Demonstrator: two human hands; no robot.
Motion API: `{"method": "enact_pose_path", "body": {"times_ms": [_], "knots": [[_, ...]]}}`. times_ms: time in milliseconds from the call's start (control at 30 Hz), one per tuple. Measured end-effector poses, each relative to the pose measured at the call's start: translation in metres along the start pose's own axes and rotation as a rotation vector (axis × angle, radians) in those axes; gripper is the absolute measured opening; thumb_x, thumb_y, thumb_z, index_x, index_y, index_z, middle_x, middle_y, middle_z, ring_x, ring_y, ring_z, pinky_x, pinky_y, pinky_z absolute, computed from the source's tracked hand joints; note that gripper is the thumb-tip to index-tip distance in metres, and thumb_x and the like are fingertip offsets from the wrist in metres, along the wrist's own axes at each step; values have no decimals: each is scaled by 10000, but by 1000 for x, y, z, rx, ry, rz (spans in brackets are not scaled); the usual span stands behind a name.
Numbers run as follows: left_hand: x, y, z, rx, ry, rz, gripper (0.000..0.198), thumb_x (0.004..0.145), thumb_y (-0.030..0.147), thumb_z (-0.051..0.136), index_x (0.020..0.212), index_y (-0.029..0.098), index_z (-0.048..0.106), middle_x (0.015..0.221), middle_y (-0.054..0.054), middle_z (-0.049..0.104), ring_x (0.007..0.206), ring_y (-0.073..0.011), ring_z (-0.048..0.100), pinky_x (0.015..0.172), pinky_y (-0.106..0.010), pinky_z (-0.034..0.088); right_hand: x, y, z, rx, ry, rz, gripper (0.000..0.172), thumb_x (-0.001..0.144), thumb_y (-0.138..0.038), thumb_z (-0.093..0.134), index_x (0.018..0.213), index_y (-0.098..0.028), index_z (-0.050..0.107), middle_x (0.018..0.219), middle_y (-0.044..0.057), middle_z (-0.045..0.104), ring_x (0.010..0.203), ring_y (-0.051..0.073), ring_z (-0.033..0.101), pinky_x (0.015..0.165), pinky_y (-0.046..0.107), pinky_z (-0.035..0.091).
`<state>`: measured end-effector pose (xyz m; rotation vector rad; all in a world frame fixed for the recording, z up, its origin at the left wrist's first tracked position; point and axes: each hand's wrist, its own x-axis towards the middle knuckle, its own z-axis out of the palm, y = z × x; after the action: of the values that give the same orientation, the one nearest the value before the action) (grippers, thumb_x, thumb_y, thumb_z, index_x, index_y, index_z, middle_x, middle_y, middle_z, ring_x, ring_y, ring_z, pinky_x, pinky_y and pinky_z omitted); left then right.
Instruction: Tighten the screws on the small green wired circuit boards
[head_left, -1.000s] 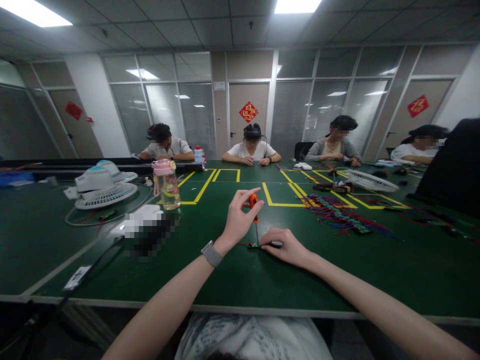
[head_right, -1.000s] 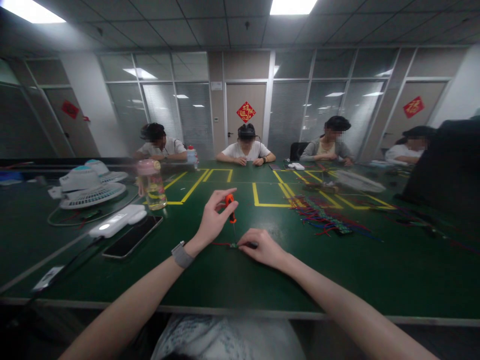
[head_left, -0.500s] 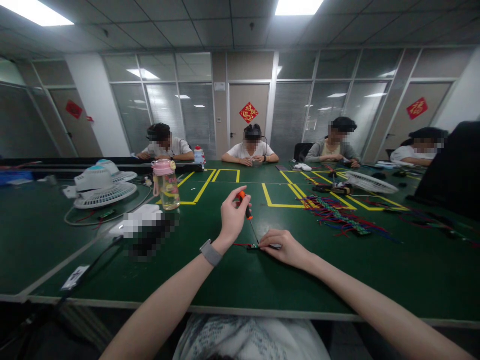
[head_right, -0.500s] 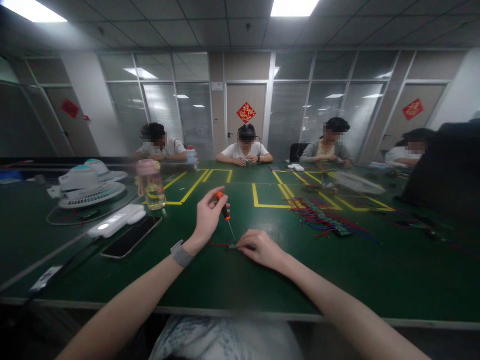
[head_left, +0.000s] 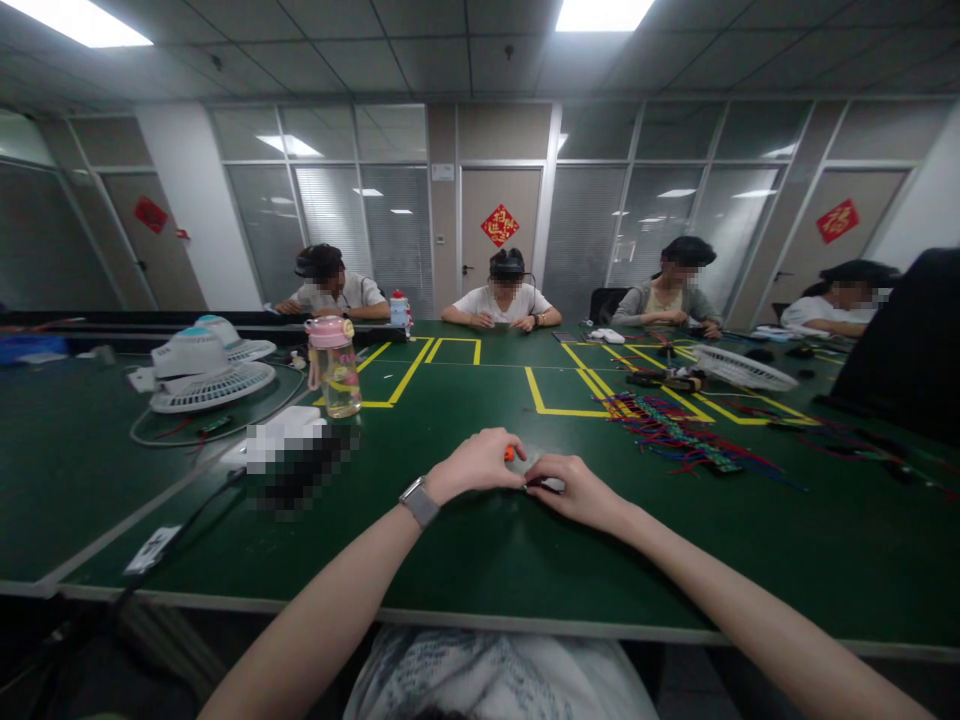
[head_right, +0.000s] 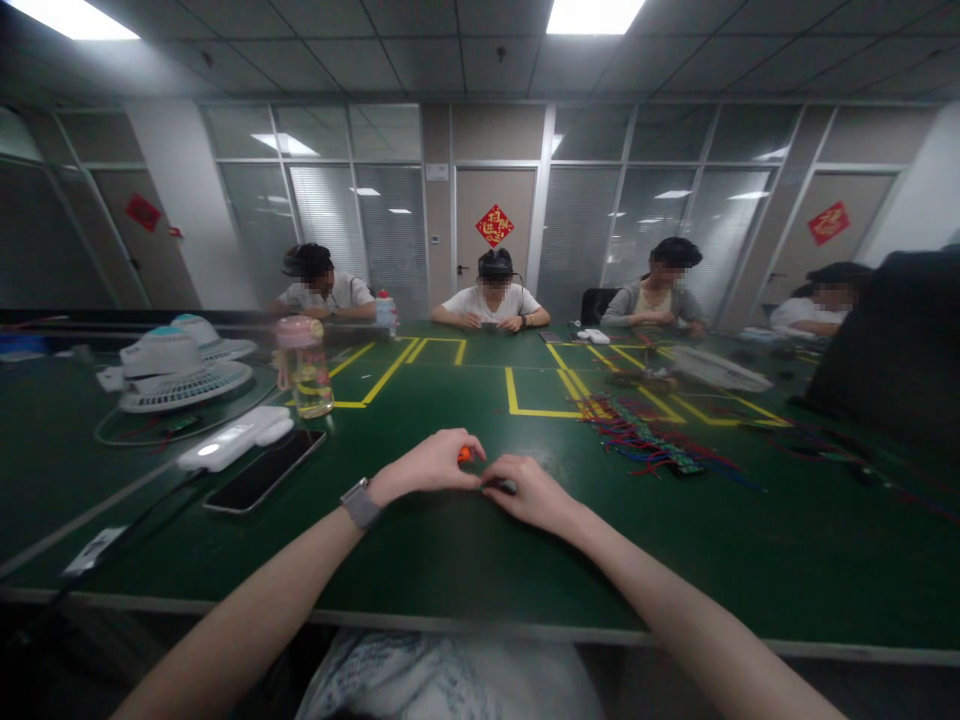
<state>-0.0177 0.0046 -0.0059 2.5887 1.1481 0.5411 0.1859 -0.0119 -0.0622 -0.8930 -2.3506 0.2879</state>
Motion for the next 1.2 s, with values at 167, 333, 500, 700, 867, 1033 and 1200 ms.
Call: {"method": "enact_pose_path", "body": {"times_ms": [167, 333, 500, 700, 867, 1033, 1200], "knots": [[-3, -2, 4, 109, -177, -69, 234, 636, 252, 689, 867, 231, 716, 877, -27, 701, 799, -191, 641, 613, -225, 435, 4, -1, 3, 22, 3, -7, 119, 830, -178, 611, 882, -188, 718, 850, 56, 698, 773, 177, 645, 730, 278, 504], [-2, 3, 5, 127, -187, -97, 186, 641, 270, 683, 815, 214, 714, 793, -33, 709, 724, -183, 644, 566, -225, 418, 8, -1, 11, 117, 63, 101, 66, 772, -131, 646, 761, -175, 695, 770, 35, 706, 693, 162, 646, 679, 262, 502], [-2, 5, 5, 197, -170, -88, 178, 641, 291, 672, 787, 196, 712, 784, -60, 712, 727, -202, 655, 582, -241, 437, 7, -6, 10, 111, 75, 41, 107, 783, -112, 609, 749, -178, 686, 781, 43, 708, 711, 164, 653, 685, 262, 503], [-3, 8, 6, 254, -188, -96, 195, 657, 299, 669, 816, 196, 719, 832, -77, 717, 767, -215, 663, 619, -252, 465, 6, -14, 4, 83, 119, -69, 138, 772, -82, 574, 744, -180, 667, 808, 57, 689, 764, 176, 641, 705, 273, 491], [-4, 5, -4, 206, -183, -44, 348, 657, 458, 731, 911, 222, 724, 931, -67, 703, 892, -241, 647, 702, -270, 473, 7, -11, 1, 288, 180, 140, 95, 760, -161, 641, 665, -171, 649, 769, 43, 709, 732, 174, 657, 712, 277, 493], [-3, 9, -24, -121, 162, 136, 247, 843, 399, 585, 886, 191, 712, 913, -27, 696, 833, -151, 635, 754, -233, 456, 7, -10, 0, 442, 164, 234, 170, 773, -299, 687, 676, -162, 663, 755, 44, 719, 747, 189, 655, 760, 310, 497], [-1, 10, -29, -163, 590, 126, 235, 904, 305, 514, 804, 166, 674, 822, -14, 706, 766, -130, 632, 747, -233, 449, 8, -13, 4, 459, 140, 242, 186, 770, -324, 697, 693, -156, 673, 769, 52, 719, 745, 187, 652, 741, 308, 499]]}}
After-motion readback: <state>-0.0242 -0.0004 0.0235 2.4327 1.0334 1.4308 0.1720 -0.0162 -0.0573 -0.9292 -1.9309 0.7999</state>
